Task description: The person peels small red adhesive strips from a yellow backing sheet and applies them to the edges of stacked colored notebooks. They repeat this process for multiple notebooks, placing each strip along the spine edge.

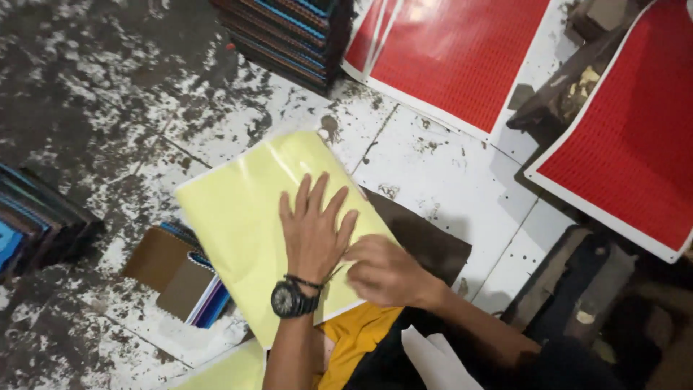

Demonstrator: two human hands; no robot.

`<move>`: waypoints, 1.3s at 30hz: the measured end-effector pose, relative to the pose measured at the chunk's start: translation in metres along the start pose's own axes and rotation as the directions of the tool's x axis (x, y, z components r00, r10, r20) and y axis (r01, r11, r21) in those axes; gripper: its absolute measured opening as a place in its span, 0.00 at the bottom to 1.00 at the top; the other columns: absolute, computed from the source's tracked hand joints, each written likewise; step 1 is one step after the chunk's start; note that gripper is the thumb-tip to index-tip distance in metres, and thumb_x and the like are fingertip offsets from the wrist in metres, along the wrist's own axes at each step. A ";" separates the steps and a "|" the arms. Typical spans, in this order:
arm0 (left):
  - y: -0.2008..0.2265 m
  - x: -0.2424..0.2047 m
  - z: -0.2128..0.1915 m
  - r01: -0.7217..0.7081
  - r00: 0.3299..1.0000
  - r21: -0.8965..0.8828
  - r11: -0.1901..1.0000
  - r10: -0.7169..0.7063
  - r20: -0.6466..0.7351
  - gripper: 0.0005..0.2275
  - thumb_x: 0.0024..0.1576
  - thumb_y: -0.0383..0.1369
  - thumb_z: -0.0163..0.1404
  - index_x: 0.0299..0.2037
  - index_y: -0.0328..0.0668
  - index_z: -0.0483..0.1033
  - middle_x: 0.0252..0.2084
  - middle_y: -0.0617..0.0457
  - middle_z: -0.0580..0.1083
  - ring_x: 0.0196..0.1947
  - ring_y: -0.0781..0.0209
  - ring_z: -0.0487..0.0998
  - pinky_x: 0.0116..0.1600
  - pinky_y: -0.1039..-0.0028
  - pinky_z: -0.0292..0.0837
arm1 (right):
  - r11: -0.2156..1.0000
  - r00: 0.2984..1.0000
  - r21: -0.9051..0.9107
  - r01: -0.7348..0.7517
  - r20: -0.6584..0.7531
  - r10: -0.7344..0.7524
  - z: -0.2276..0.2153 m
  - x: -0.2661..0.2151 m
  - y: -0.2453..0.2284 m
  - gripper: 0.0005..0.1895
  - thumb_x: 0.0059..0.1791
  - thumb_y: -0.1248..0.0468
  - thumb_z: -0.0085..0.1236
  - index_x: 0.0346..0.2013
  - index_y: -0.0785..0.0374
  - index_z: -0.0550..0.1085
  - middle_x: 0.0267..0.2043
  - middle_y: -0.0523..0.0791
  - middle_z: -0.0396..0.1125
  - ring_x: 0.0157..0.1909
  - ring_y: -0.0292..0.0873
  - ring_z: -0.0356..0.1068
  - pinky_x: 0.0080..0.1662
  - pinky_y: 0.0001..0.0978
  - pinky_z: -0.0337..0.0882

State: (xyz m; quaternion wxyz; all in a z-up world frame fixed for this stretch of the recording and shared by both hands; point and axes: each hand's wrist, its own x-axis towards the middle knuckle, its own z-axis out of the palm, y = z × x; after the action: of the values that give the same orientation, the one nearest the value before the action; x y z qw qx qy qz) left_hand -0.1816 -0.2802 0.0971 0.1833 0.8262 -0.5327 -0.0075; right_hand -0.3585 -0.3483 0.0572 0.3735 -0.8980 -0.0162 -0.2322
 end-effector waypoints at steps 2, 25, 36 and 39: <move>0.012 -0.011 -0.004 0.067 0.998 -0.010 0.998 -0.067 0.001 0.20 0.62 0.53 0.44 0.58 0.60 0.76 0.68 0.51 0.67 0.71 0.44 0.60 0.67 0.38 0.48 | 0.969 0.954 0.084 -0.232 -0.177 0.244 -0.022 0.002 -0.001 0.04 0.46 0.64 0.62 0.36 0.56 0.79 0.41 0.43 0.73 0.44 0.49 0.75 0.53 0.46 0.72; 0.047 -0.030 0.029 0.328 0.919 -0.473 0.818 -0.392 -0.041 0.14 0.51 0.25 0.53 0.46 0.53 0.78 0.42 0.61 0.71 0.39 0.60 0.77 0.43 0.72 0.70 | 0.208 0.236 0.353 -0.912 0.037 0.971 -0.022 0.046 0.023 0.14 0.45 0.54 0.68 0.43 0.55 0.84 0.30 0.48 0.78 0.33 0.41 0.78 0.38 0.31 0.76; 0.054 -0.021 0.016 0.444 0.774 -0.788 0.427 -0.626 0.097 0.02 0.54 0.28 0.59 0.34 0.39 0.82 0.38 0.53 0.72 0.26 0.70 0.68 0.28 0.83 0.67 | 0.258 0.385 0.614 -0.746 0.081 0.919 -0.030 0.045 0.009 0.13 0.48 0.61 0.68 0.45 0.62 0.79 0.43 0.48 0.71 0.49 0.47 0.74 0.52 0.45 0.74; 0.053 -0.020 0.008 0.498 0.743 -0.782 0.375 -0.649 0.162 0.03 0.55 0.29 0.59 0.36 0.39 0.83 0.39 0.53 0.74 0.27 0.70 0.70 0.31 0.81 0.67 | 0.221 0.277 0.362 -0.906 0.112 0.954 -0.025 0.056 0.023 0.20 0.50 0.53 0.63 0.53 0.60 0.78 0.46 0.53 0.74 0.51 0.53 0.76 0.53 0.41 0.76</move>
State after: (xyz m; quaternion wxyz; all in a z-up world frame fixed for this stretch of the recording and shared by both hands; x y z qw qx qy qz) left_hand -0.2385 -0.2843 0.1021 0.5562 0.7869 -0.1329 -0.2320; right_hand -0.3143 -0.3896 0.0816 0.5933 -0.6253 0.5067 -0.0149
